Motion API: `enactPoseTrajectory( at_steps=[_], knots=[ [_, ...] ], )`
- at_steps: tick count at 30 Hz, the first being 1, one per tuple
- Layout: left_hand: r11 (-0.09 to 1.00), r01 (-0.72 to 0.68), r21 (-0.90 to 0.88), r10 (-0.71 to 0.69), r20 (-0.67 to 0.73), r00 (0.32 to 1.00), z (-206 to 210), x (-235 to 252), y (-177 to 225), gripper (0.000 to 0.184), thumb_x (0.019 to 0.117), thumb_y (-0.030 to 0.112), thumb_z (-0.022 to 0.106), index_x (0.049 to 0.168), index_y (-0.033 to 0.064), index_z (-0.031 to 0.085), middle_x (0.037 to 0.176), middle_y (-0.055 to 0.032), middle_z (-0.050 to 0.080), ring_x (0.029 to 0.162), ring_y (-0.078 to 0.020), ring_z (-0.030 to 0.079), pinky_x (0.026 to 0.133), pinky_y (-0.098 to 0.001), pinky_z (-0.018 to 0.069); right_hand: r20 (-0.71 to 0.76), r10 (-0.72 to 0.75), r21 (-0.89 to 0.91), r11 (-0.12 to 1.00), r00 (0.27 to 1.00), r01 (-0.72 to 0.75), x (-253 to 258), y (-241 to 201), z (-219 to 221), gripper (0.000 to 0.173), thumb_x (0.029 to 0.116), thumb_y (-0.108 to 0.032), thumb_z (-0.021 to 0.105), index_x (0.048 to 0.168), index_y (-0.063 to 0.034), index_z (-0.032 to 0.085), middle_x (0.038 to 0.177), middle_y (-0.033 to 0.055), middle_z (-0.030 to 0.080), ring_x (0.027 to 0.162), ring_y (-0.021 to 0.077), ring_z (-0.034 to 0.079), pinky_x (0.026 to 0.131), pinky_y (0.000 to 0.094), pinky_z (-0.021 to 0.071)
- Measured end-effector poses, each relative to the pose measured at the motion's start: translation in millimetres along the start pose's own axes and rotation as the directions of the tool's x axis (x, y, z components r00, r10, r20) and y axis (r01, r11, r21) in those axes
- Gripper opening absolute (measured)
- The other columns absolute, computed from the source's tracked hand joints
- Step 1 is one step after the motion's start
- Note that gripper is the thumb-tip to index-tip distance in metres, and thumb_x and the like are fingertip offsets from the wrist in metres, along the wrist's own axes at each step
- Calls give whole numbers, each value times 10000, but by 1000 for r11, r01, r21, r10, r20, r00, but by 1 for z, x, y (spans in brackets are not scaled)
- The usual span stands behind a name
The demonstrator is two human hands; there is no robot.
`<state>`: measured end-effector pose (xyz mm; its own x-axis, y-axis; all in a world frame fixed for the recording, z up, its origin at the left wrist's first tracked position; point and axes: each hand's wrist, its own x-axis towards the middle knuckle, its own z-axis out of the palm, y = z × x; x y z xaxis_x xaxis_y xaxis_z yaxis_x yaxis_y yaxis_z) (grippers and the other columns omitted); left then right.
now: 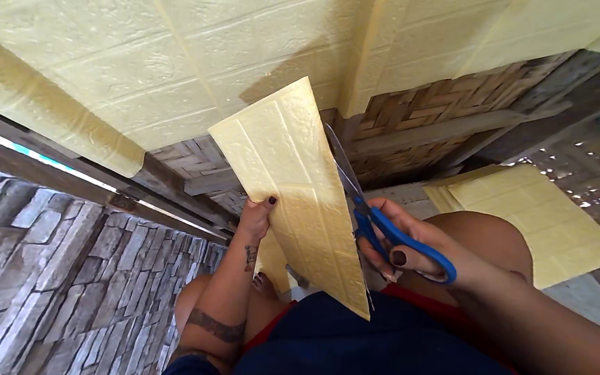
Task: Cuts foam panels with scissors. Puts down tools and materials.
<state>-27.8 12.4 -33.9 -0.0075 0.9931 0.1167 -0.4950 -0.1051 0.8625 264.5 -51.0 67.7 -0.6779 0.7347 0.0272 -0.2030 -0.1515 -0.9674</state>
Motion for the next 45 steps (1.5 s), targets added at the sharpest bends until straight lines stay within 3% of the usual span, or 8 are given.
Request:
enactPoseTrajectory(
  at_steps=[5, 12, 19, 22, 30, 36, 41, 45],
  knots=[
    [999, -19, 40, 20, -32, 999, 3, -1, 5, 574, 652, 440, 943, 1087, 173, 681, 929, 36, 756, 860, -76, 726, 806, -303, 621, -3, -18, -34, 999, 1000, 18, 7, -3, -2, 645, 852, -560, 762, 1288, -193, 460, 838, -57, 658, 699, 20, 636, 620, 160, 538],
    [1000, 8, 19, -7, -37, 999, 0, -2, 2, 589, 666, 428, 939, 1110, 156, 664, 932, 23, 757, 857, -92, 730, 804, -319, 624, -83, -60, -6, 998, 995, 60, 9, 6, 0, 582, 829, -521, 801, 1232, -209, 521, 767, -76, 633, 581, -26, 573, 509, 126, 486],
    [999, 48, 26, -46, -63, 997, 3, -3, -4, 673, 632, 456, 954, 1126, 123, 640, 926, 11, 751, 852, -99, 729, 803, -328, 624, -91, -48, -46, 998, 995, 44, 10, 8, 6, 539, 851, -502, 790, 1216, -215, 518, 711, -103, 608, 532, -49, 537, 475, 110, 459],
    [999, 40, 12, -39, -65, 997, 3, -2, -6, 649, 637, 436, 956, 1117, 128, 647, 922, 12, 752, 848, -99, 730, 802, -323, 623, -100, -43, -8, 999, 994, 43, 10, 7, 6, 546, 842, -509, 793, 1203, -202, 521, 740, -81, 634, 555, -25, 572, 495, 125, 486],
    [1000, -1, 9, 1, -47, 999, 7, -4, 0, 609, 639, 433, 953, 1098, 148, 671, 919, 17, 758, 845, -92, 732, 794, -318, 627, 54, -61, 105, 993, 997, 55, 7, 0, 0, 593, 874, -558, 734, 1276, -202, 482, 860, -30, 668, 704, 51, 658, 619, 181, 560],
    [997, -62, 38, 62, -9, 998, 6, -5, 9, 517, 656, 419, 938, 1063, 195, 711, 925, 43, 762, 853, -67, 727, 805, -293, 622, 197, -60, 90, 995, 979, 43, 10, -5, -12, 606, 904, -596, 681, 1311, -211, 452, 903, -23, 667, 761, 69, 663, 668, 198, 559],
    [996, -77, 34, 77, 12, 997, 0, -4, 9, 496, 682, 442, 921, 1067, 207, 713, 931, 46, 761, 855, -68, 727, 801, -296, 622, 76, -75, 112, 992, 994, 66, 7, -13, -5, 571, 868, -541, 752, 1269, -208, 518, 841, -42, 650, 660, 16, 625, 560, 141, 521],
    [999, -52, 11, 53, -11, 999, 2, -3, 8, 544, 654, 429, 942, 1072, 182, 696, 924, 33, 760, 851, -75, 728, 798, -305, 625, 48, -92, 135, 987, 995, 85, 3, -18, -4, 516, 881, -494, 759, 1258, -218, 541, 841, -34, 655, 644, 4, 615, 543, 126, 507]
  ],
)
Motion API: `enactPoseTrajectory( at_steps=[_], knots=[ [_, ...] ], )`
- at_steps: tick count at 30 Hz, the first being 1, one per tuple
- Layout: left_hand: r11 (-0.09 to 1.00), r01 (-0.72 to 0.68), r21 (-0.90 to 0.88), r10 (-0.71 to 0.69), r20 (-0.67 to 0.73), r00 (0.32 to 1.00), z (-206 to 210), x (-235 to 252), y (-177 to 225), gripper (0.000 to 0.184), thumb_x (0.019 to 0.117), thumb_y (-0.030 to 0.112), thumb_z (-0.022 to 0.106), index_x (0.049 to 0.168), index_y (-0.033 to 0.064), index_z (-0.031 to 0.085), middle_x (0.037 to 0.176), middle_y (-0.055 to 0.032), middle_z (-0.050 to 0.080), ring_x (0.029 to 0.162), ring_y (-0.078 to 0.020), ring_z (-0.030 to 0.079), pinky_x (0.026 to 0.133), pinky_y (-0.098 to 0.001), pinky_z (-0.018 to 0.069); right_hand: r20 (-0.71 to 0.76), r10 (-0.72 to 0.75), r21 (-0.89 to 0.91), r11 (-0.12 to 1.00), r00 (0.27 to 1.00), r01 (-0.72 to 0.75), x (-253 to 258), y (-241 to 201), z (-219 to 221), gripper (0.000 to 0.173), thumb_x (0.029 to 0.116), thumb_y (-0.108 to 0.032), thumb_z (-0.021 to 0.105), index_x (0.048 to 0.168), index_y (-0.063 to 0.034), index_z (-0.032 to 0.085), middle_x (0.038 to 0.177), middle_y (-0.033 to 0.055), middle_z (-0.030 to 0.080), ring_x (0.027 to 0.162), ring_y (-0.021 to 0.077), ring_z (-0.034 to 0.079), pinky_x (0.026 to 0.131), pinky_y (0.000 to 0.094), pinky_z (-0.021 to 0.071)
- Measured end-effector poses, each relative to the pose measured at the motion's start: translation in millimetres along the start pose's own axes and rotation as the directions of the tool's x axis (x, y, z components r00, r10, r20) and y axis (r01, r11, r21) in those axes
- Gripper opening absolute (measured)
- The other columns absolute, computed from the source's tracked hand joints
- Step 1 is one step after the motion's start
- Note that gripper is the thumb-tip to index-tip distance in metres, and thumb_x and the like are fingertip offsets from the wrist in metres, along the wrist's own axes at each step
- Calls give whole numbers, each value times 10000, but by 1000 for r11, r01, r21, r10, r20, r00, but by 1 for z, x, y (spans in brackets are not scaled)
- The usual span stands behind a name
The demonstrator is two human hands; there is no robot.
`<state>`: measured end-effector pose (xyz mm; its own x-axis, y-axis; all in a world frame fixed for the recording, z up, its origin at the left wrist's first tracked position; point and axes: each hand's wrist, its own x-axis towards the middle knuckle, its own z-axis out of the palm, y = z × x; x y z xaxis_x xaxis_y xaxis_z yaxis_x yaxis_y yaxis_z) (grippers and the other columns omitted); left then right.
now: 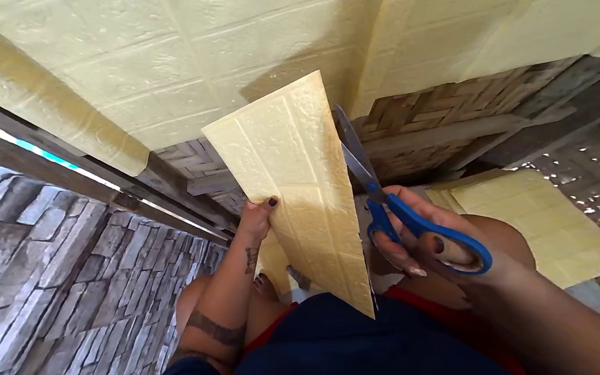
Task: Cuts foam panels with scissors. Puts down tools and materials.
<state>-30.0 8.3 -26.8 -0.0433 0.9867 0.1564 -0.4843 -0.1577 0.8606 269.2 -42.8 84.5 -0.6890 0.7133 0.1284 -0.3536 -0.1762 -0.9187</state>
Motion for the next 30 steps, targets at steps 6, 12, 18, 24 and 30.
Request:
enactPoseTrajectory(
  at_steps=[6, 12, 18, 24, 30],
  knots=[
    [1000, 12, -20, -12, -5, 1000, 3, 1, -2, 529, 650, 428, 943, 1054, 181, 707, 909, 32, 762, 833, -74, 730, 790, -299, 626, -21, 3, -10, 1000, 1000, -3, 4, 6, 8, 483, 888, -476, 757, 1224, -203, 541, 805, -57, 638, 617, -19, 597, 528, 114, 495],
    [999, 32, -17, -33, -20, 999, 2, 0, -4, 566, 644, 427, 951, 1070, 165, 685, 914, 28, 758, 837, -83, 729, 787, -308, 625, -67, 18, -60, 998, 998, -22, 6, 8, 13, 483, 878, -476, 766, 1219, -214, 546, 769, -71, 634, 574, -38, 575, 502, 106, 484],
    [999, 35, -18, -35, -3, 999, 0, 1, -7, 575, 641, 436, 950, 1080, 171, 691, 923, 24, 760, 845, -86, 731, 792, -311, 626, -38, 27, -65, 997, 999, -29, 7, 11, 12, 441, 898, -430, 764, 1210, -210, 544, 767, -71, 631, 566, -36, 573, 496, 109, 489],
    [1000, 15, 1, -15, 13, 1000, 2, 0, -6, 536, 650, 416, 949, 1065, 179, 708, 925, 33, 763, 850, -74, 729, 801, -302, 623, 5, -8, -45, 999, 1000, 8, 8, 6, 8, 484, 899, -490, 740, 1242, -213, 541, 838, -35, 666, 661, 16, 640, 570, 145, 540],
    [1000, 7, 16, -7, 1, 1000, 3, 0, -4, 519, 652, 413, 949, 1051, 175, 716, 914, 33, 763, 846, -73, 729, 800, -301, 622, 72, 14, -116, 993, 997, -6, 17, -3, 3, 610, 879, -591, 713, 1289, -212, 467, 875, -35, 653, 727, 44, 643, 638, 173, 547]
  ],
)
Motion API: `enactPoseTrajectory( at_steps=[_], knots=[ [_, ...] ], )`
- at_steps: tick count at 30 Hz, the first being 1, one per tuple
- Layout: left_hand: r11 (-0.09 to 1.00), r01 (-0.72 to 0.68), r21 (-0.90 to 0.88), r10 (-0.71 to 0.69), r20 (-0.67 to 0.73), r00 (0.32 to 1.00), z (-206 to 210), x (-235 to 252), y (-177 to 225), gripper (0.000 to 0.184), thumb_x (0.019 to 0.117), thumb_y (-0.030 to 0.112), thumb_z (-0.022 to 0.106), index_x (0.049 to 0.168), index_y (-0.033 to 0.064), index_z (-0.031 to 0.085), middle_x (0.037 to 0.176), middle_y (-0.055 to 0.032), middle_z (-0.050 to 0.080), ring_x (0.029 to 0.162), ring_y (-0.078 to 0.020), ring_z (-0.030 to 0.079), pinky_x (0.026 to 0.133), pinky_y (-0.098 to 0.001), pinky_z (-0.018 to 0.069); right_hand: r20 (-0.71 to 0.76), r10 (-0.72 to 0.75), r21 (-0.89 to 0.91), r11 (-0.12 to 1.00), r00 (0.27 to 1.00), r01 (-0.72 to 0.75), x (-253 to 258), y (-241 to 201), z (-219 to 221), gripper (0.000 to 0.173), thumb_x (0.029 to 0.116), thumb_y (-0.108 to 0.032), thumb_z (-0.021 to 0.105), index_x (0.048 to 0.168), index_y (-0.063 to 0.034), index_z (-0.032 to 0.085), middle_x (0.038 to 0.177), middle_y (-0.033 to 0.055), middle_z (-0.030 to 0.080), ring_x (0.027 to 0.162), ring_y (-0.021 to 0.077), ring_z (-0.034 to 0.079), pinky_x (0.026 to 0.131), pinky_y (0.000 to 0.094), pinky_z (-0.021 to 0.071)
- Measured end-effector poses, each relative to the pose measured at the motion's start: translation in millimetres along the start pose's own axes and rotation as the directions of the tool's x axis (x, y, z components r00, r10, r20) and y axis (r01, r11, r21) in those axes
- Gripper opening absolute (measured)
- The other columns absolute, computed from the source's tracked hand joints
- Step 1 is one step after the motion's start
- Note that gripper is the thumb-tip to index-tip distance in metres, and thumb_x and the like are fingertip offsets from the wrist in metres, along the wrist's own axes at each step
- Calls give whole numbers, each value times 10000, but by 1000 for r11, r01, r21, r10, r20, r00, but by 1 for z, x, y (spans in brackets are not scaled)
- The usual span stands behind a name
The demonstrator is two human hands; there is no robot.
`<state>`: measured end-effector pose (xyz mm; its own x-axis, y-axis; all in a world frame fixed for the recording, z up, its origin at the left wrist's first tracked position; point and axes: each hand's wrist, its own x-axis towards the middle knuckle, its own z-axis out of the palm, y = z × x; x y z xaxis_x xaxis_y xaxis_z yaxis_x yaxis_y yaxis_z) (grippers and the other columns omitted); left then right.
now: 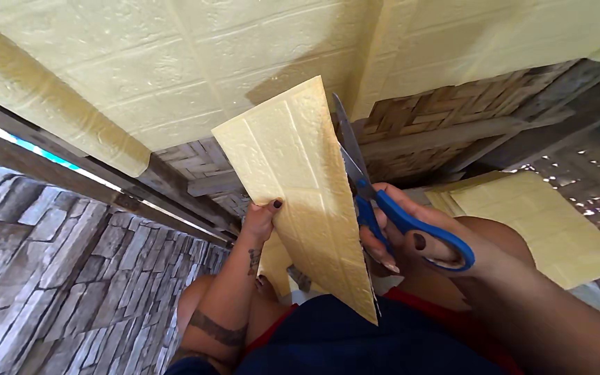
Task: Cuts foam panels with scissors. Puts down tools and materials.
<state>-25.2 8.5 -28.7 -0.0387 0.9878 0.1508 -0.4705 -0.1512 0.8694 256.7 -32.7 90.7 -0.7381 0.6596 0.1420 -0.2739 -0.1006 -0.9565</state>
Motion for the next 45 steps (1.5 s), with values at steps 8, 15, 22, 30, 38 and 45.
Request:
enactPoseTrajectory(
  at_steps=[8, 15, 22, 30, 38, 45],
  knots=[
    [1000, 1, -18, -1, -5, 1000, -1, -1, -2, 547, 660, 409, 947, 1082, 173, 692, 931, 32, 761, 857, -75, 728, 806, -302, 622, -112, -47, 54, 997, 993, 53, 0, 7, 4, 490, 882, -497, 758, 1220, -210, 550, 799, -46, 638, 606, -8, 597, 522, 122, 502],
    [999, 23, -38, -22, 9, 1000, 2, -1, -5, 575, 663, 411, 945, 1104, 164, 670, 934, 32, 758, 854, -80, 730, 800, -308, 623, -156, -35, 30, 999, 987, 40, 1, 10, 12, 439, 896, -416, 770, 1218, -226, 540, 737, -68, 617, 543, -41, 563, 483, 102, 480],
    [999, 20, -49, -20, 5, 1000, 3, -2, -4, 570, 634, 407, 961, 1068, 156, 690, 910, 25, 760, 839, -81, 731, 793, -305, 624, -97, -44, 42, 998, 994, 49, 0, 5, 11, 463, 898, -475, 744, 1229, -219, 545, 814, -45, 660, 630, 6, 632, 547, 138, 536],
    [999, -26, -38, 28, 40, 999, 0, -3, -1, 468, 684, 392, 934, 1048, 185, 726, 927, 34, 765, 855, -69, 728, 815, -300, 619, -4, -31, 10, 999, 1000, 31, 5, -8, 2, 577, 884, -569, 719, 1270, -210, 484, 872, -11, 669, 730, 74, 666, 643, 192, 568],
    [998, -9, -62, 12, 35, 999, 1, -3, -2, 497, 667, 390, 945, 1051, 172, 716, 918, 27, 767, 850, -76, 733, 807, -301, 623, -113, -86, 89, 991, 990, 96, 9, 1, 11, 485, 886, -506, 746, 1188, -188, 537, 776, -17, 647, 600, 25, 624, 525, 140, 523],
    [997, -23, -78, 28, 71, 997, 1, -2, -7, 494, 690, 402, 930, 1071, 177, 711, 930, 26, 767, 857, -76, 733, 813, -304, 622, -124, -63, 30, 997, 990, 67, 8, 1, 17, 438, 900, -451, 754, 1195, -211, 537, 746, -55, 615, 563, -20, 576, 498, 117, 492]
  ],
)
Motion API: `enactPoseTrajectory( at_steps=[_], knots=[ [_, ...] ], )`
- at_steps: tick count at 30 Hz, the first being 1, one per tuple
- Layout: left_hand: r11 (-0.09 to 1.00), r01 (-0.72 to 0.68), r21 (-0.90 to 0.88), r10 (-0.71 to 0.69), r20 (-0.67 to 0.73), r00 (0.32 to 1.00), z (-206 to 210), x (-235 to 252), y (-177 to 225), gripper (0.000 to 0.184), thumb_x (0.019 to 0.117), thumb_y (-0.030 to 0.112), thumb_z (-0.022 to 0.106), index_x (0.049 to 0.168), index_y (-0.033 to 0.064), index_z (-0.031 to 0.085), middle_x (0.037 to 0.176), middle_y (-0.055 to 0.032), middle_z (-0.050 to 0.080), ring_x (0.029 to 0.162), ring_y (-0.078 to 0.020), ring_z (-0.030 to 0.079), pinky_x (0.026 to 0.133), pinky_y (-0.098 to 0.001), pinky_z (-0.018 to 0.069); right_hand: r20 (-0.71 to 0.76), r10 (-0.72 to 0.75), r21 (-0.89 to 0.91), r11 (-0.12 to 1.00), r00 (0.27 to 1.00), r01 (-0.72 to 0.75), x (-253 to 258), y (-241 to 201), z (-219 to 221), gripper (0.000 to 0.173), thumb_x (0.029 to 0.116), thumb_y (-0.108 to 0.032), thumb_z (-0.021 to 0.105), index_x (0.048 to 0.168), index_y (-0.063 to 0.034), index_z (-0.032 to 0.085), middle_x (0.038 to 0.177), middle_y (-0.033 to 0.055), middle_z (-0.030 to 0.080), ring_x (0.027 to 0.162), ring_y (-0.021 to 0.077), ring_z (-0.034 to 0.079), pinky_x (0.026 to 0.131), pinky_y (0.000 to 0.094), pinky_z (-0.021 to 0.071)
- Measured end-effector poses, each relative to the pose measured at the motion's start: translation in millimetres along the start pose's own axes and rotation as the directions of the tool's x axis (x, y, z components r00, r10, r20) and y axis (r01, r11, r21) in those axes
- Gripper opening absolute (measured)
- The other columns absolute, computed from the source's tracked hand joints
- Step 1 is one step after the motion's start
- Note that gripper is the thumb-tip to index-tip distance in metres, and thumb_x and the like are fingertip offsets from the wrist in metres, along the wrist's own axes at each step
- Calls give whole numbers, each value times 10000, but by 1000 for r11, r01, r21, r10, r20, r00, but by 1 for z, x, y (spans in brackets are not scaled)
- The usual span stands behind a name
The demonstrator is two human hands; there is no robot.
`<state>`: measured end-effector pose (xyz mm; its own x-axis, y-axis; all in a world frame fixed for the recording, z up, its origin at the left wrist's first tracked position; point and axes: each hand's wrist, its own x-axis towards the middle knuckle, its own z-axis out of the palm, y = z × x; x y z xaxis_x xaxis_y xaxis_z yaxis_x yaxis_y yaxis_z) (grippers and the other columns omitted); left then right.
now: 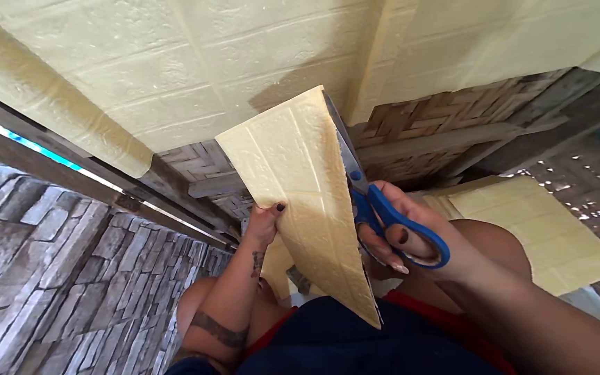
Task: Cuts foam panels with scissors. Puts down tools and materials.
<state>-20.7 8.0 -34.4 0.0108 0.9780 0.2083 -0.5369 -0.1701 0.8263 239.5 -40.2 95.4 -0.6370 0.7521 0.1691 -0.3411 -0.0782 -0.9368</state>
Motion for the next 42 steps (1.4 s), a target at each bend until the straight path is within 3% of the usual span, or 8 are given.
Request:
enactPoseTrajectory(
  at_steps=[8, 9, 11, 12, 16, 20, 30, 42],
  knots=[
    [999, 15, 48, -13, -55, 998, 2, -3, 5, 491, 701, 370, 929, 1075, 155, 695, 914, 32, 764, 840, -75, 730, 793, -299, 623, -27, 10, 17, 1000, 1000, -9, 0, -7, -3, 490, 870, -486, 774, 1187, -198, 536, 805, -18, 658, 628, 38, 632, 553, 158, 537],
    [998, 20, 61, -14, -89, 996, 3, -6, 6, 424, 759, 282, 899, 1082, 134, 667, 906, 34, 760, 833, -74, 727, 784, -298, 621, -56, 24, 14, 1000, 998, -24, 1, -8, -2, 523, 855, -480, 792, 1208, -197, 528, 801, -20, 665, 623, 42, 637, 553, 164, 541],
    [993, 32, 112, -14, -158, 987, 10, -10, 10, 245, 867, 37, 665, 1082, 109, 572, 872, 62, 743, 808, -56, 719, 759, -279, 617, -86, 45, -9, 999, 995, -45, 3, -12, 2, 572, 878, -447, 769, 1282, -173, 472, 806, -27, 673, 629, 41, 643, 566, 170, 544],
    [992, 18, 121, 2, -161, 987, 11, -10, 9, 239, 877, 14, 640, 1083, 110, 566, 869, 68, 746, 809, -56, 723, 761, -279, 621, -90, 61, -19, 998, 994, -63, 4, -16, 3, 564, 902, -400, 731, 1314, -149, 437, 811, -22, 668, 639, 48, 647, 581, 180, 552],
    [989, -71, 130, 81, -77, 994, 3, -5, 3, 465, 809, 284, 863, 1138, 131, 573, 943, 62, 757, 882, -82, 734, 819, -306, 627, -58, 79, -46, 996, 995, -82, 11, -28, 4, 562, 956, -361, 640, 1356, -68, 374, 797, 8, 633, 644, 74, 640, 581, 212, 557],
    [984, -92, 150, 101, -55, 993, 2, -2, 2, 591, 741, 434, 890, 1161, 152, 584, 975, 55, 755, 909, -96, 738, 827, -315, 632, -56, 79, -5, 997, 995, -79, 12, -30, 2, 421, 1005, -307, 579, 1308, -68, 410, 766, 18, 595, 604, 59, 604, 553, 179, 527],
    [986, -134, 95, 137, -33, 990, 2, 0, 1, 530, 756, 394, 887, 1138, 160, 602, 967, 32, 761, 906, -105, 741, 823, -320, 633, -30, 44, 76, 996, 999, -42, 14, -27, 8, 316, 980, -142, 591, 1231, -51, 420, 700, -16, 537, 534, 19, 549, 501, 134, 487],
    [984, -149, 93, 152, -20, 988, -9, 2, -1, 533, 776, 383, 878, 1164, 148, 596, 995, 16, 756, 924, -119, 738, 843, -335, 628, -2, 51, 50, 997, 999, -50, 18, -25, 13, 329, 975, -152, 605, 1236, -54, 431, 716, -7, 554, 548, 27, 569, 513, 148, 508]
  ],
)
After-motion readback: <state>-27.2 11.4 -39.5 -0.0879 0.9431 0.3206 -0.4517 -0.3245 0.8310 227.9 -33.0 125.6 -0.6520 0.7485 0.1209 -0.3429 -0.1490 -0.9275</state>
